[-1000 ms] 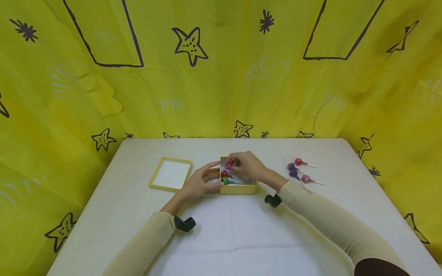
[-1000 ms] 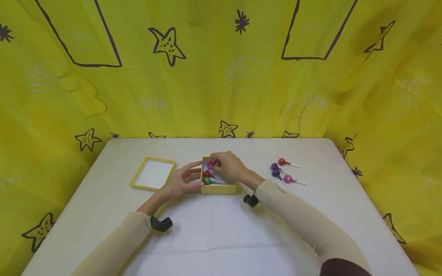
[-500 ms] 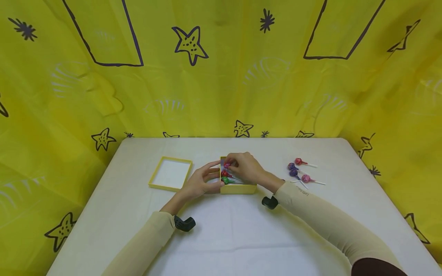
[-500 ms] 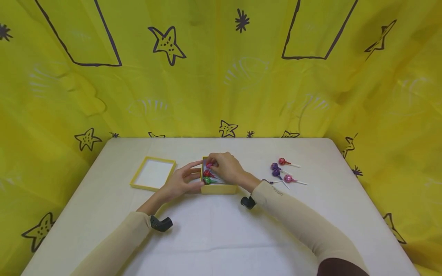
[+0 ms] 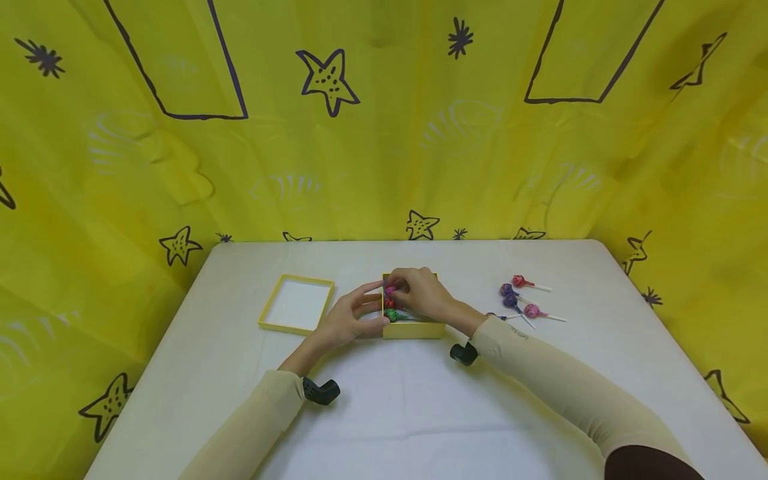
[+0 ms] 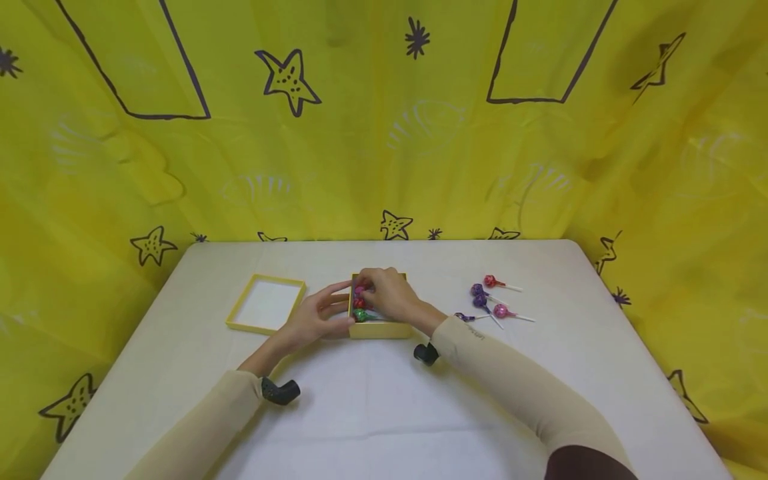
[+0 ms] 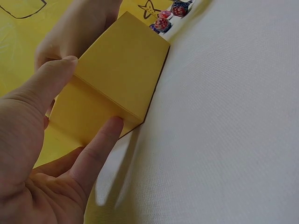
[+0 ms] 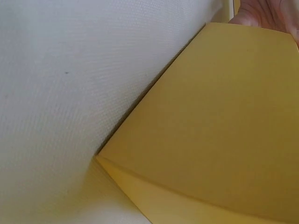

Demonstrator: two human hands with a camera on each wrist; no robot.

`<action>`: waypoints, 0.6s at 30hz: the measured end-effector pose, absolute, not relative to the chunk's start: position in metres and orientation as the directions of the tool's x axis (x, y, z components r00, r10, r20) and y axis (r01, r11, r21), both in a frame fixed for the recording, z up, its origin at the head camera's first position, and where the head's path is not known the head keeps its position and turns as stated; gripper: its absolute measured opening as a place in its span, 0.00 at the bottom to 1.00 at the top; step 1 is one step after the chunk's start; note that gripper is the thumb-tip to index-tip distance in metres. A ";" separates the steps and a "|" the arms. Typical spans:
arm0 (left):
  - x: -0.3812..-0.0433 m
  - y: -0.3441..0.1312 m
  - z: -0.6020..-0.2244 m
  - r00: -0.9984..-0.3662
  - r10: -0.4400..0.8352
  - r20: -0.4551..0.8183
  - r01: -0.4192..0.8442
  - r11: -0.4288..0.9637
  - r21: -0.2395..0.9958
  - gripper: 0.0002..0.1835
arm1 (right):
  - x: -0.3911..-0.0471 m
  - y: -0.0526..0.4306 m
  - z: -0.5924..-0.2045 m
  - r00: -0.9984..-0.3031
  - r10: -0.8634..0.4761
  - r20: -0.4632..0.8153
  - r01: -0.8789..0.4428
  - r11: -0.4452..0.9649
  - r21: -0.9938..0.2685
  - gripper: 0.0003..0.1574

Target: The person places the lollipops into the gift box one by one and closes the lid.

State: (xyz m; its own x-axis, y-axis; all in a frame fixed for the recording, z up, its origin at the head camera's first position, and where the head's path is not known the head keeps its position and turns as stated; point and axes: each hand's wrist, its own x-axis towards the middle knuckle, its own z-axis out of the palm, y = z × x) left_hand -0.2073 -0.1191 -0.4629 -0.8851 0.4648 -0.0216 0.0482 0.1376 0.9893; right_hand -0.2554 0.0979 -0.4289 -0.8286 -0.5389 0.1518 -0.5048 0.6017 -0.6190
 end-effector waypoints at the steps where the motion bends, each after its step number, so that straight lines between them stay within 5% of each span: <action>1: -0.207 -0.119 -0.463 -0.886 0.464 -0.021 0.050 0.140 0.989 0.42 | -0.256 0.097 -0.429 -0.830 -0.537 0.148 -0.502 0.606 -0.617 0.09; 18: -0.207 -0.119 -0.463 -0.889 0.457 -0.025 0.055 0.161 0.985 0.42 | -0.257 0.098 -0.430 -0.830 -0.543 0.130 -0.502 0.623 -0.600 0.11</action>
